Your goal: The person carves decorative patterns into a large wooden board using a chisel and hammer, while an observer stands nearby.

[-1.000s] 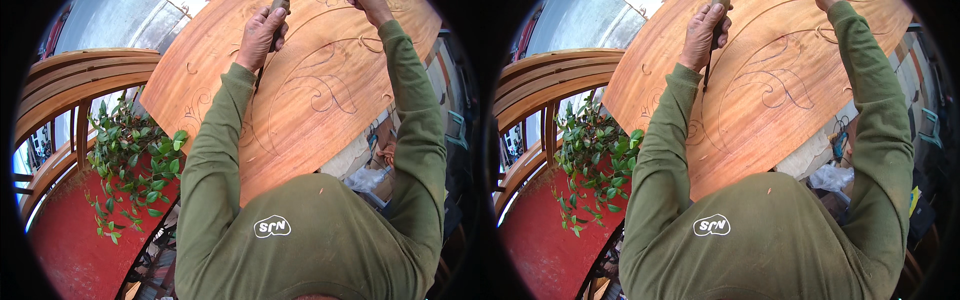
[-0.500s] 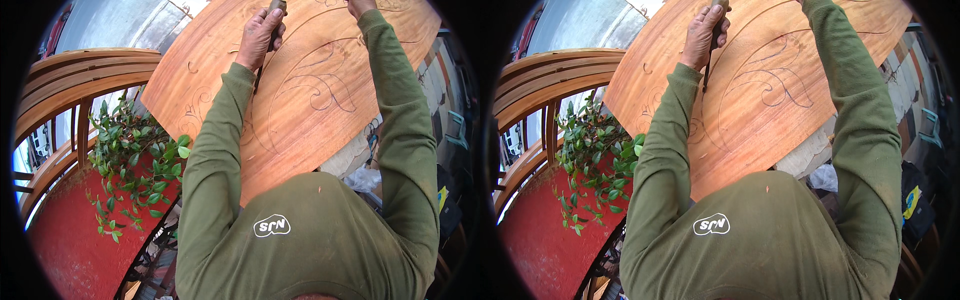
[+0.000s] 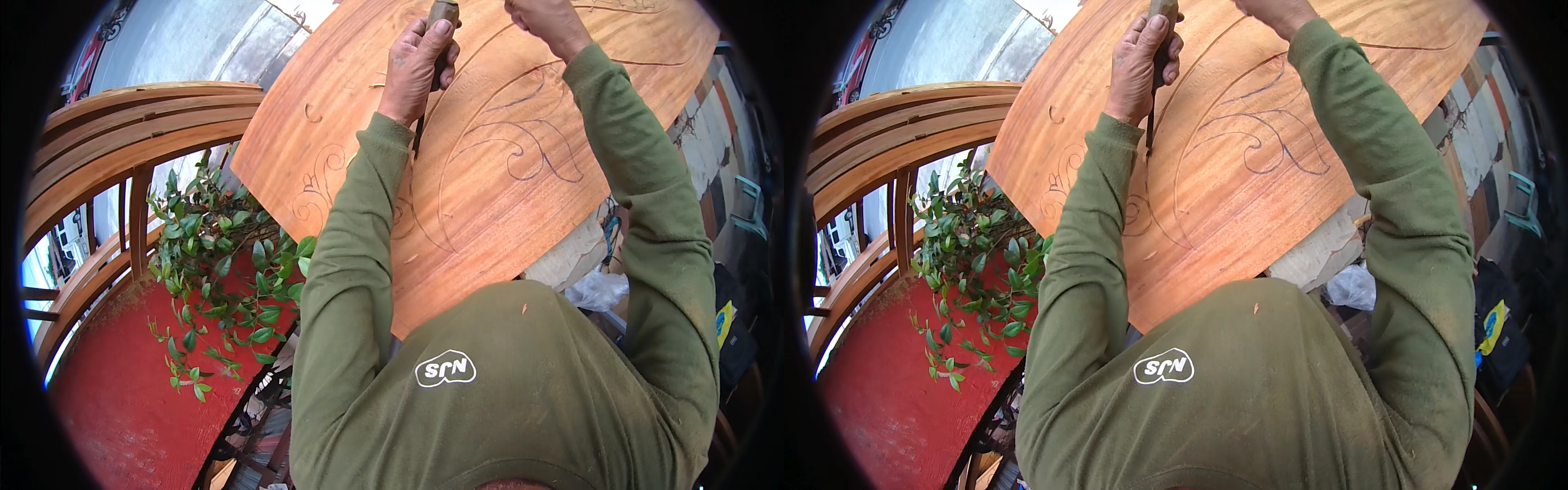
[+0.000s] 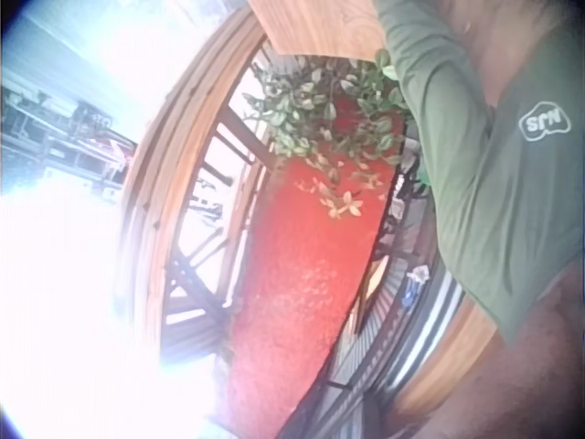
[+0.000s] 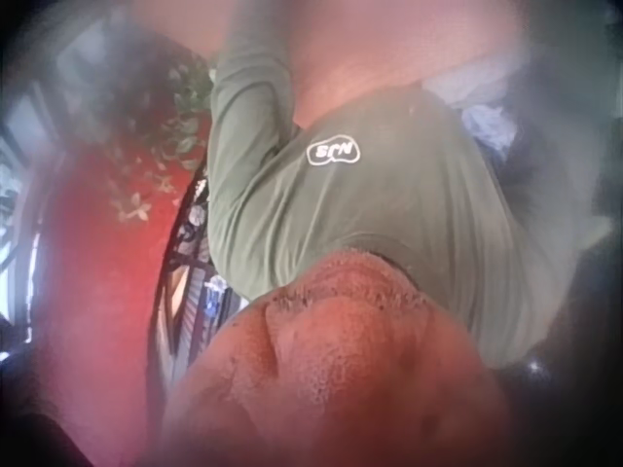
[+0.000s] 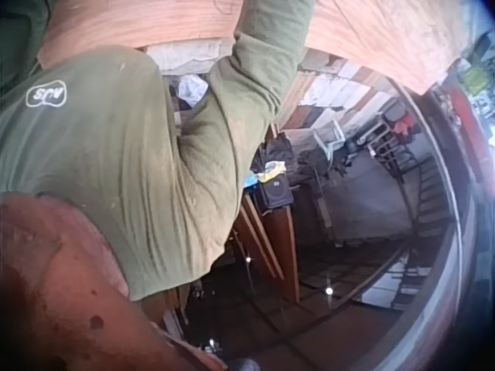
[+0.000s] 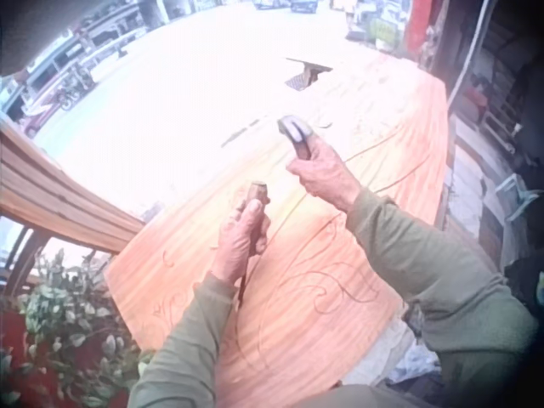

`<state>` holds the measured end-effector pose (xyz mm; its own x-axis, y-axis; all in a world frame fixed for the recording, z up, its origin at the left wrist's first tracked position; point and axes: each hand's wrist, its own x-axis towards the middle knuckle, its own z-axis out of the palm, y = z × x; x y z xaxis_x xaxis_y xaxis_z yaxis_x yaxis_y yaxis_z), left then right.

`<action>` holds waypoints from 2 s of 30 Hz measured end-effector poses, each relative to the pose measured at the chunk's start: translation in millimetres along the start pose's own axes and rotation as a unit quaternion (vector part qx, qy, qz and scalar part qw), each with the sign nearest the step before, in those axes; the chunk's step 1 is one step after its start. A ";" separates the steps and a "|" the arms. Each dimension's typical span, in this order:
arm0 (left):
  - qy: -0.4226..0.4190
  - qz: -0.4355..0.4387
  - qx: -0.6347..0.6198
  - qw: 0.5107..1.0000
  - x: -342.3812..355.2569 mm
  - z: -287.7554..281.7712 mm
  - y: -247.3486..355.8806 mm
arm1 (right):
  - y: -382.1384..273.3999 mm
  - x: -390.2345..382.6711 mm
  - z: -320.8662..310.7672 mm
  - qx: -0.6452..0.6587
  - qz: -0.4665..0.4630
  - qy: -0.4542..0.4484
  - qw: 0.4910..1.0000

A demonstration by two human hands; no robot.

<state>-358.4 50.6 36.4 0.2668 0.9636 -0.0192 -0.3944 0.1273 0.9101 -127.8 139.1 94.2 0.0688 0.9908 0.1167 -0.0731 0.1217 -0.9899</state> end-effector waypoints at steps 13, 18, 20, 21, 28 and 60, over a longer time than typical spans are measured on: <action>0.007 -0.001 0.012 1.000 -10.9 -6.5 0.4 | 4.0 -24.9 20.0 -0.106 0.003 -0.245 0.964; -0.006 -0.044 0.095 0.994 -5.2 -5.9 14.1 | -33.0 -35.3 22.6 -0.372 0.012 -0.379 0.847; -0.020 -0.068 0.092 0.993 2.0 -2.8 25.2 | -35.4 -37.9 27.3 -0.387 0.022 -0.365 0.846; -0.037 -0.090 0.089 0.991 4.6 0.0 28.2 | -19.2 -36.4 23.0 -0.388 0.022 -0.363 0.847; 0.012 -0.066 0.072 0.995 -0.4 -6.6 17.2 | -46.7 10.2 -1.2 -0.106 -0.070 -0.116 0.985; 0.028 -0.062 0.033 0.997 -15.9 -19.4 24.1 | 9.9 -20.6 40.5 -0.260 0.023 -0.430 0.864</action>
<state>-389.3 42.9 50.6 0.2590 0.9533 -0.1553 -0.3028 0.2328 0.9242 -170.2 122.4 85.3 -0.7029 0.6997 -0.1276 0.4169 0.2600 -0.8709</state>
